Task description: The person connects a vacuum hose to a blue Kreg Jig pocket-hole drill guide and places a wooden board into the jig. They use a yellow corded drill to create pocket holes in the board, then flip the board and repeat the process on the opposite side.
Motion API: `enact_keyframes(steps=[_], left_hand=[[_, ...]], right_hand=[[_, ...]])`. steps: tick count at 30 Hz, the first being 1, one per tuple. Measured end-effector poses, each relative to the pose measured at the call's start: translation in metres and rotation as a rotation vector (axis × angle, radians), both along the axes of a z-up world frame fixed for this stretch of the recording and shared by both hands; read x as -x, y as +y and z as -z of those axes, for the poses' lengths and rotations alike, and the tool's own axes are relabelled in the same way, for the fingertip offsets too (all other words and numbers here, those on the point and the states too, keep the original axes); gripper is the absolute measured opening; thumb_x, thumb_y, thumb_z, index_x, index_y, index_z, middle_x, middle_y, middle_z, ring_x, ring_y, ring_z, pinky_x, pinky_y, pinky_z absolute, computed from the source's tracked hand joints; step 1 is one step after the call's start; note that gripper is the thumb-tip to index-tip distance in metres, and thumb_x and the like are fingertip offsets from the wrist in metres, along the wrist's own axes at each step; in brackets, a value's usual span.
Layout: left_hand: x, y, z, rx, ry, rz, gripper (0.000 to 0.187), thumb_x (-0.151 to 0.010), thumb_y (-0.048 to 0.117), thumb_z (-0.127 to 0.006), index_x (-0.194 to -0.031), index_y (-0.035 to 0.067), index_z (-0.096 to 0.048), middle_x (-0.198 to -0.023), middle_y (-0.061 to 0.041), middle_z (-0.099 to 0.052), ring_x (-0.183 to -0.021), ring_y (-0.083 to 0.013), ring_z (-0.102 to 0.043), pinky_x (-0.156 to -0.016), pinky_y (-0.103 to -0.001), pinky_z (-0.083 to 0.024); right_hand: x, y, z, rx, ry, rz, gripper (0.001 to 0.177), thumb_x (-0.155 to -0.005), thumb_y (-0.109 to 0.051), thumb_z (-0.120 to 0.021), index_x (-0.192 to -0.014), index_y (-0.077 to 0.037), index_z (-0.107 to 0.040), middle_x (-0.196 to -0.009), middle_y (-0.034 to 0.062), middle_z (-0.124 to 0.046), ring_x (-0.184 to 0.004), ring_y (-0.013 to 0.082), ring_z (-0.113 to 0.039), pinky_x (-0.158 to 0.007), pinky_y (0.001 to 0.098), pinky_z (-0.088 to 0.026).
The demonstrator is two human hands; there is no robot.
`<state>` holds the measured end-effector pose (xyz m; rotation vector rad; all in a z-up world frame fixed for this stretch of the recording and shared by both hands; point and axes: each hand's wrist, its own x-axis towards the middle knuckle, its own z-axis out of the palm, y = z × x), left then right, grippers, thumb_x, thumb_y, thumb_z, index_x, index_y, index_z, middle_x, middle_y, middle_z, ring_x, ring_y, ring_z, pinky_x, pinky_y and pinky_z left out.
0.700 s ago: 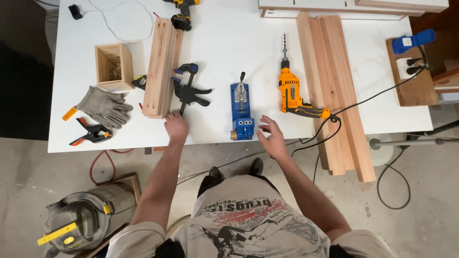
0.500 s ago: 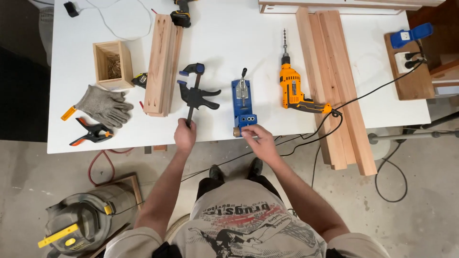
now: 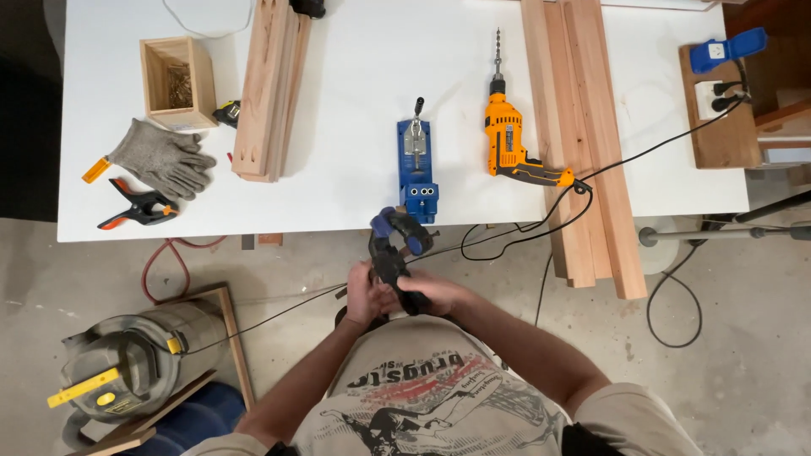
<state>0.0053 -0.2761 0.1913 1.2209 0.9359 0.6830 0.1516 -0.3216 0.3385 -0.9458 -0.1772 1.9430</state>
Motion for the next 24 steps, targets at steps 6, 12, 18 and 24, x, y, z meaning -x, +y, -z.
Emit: enact_keyframes(steps=[6,12,18,24], left_hand=[[0.002,-0.025,0.154,-0.753,0.59,0.372,0.024,-0.095,0.021,-0.064,-0.113,0.01,-0.053,-0.101,-0.008,-0.046,-0.092,-0.029,-0.05,-0.084,-0.043,-0.043],[-0.007,-0.002,0.069,-0.218,0.515,0.245,0.029,-0.1,0.017,-0.052,-0.126,0.017,-0.063,-0.118,-0.007,-0.057,-0.112,-0.0318,-0.065,-0.098,-0.04,-0.052],[-0.083,-0.016,0.021,0.413,0.423,0.28,0.055,-0.085,0.053,-0.081,-0.105,0.003,-0.07,-0.085,-0.018,-0.071,-0.067,-0.0257,-0.071,-0.059,-0.038,-0.06],[-0.099,-0.008,0.036,0.358,0.411,0.201,0.045,-0.089,0.038,-0.073,-0.106,-0.002,-0.062,-0.092,-0.018,-0.059,-0.074,-0.0248,-0.07,-0.061,-0.041,-0.06]], right_hand=[[-0.023,-0.02,0.073,0.088,-0.467,-0.107,0.069,-0.075,-0.031,-0.096,-0.129,0.0,-0.066,-0.115,0.0211,-0.072,-0.105,0.0298,-0.068,-0.097,0.0451,-0.053],[-0.055,-0.06,0.219,-0.031,-0.783,-0.313,0.096,-0.073,-0.051,-0.093,-0.149,-0.013,-0.049,-0.104,0.0241,-0.072,-0.103,0.0386,-0.071,-0.09,0.0475,-0.057],[-0.057,-0.043,0.239,-0.03,-1.1,-0.555,0.088,-0.091,-0.036,-0.079,-0.159,-0.01,-0.03,-0.13,0.0175,-0.067,-0.122,0.0349,-0.064,-0.111,0.0454,-0.043],[-0.058,-0.032,0.282,-0.018,-1.144,-0.514,0.076,-0.093,-0.037,-0.076,-0.151,-0.009,-0.035,-0.122,0.0164,-0.067,-0.114,0.0328,-0.065,-0.102,0.0439,-0.044]])
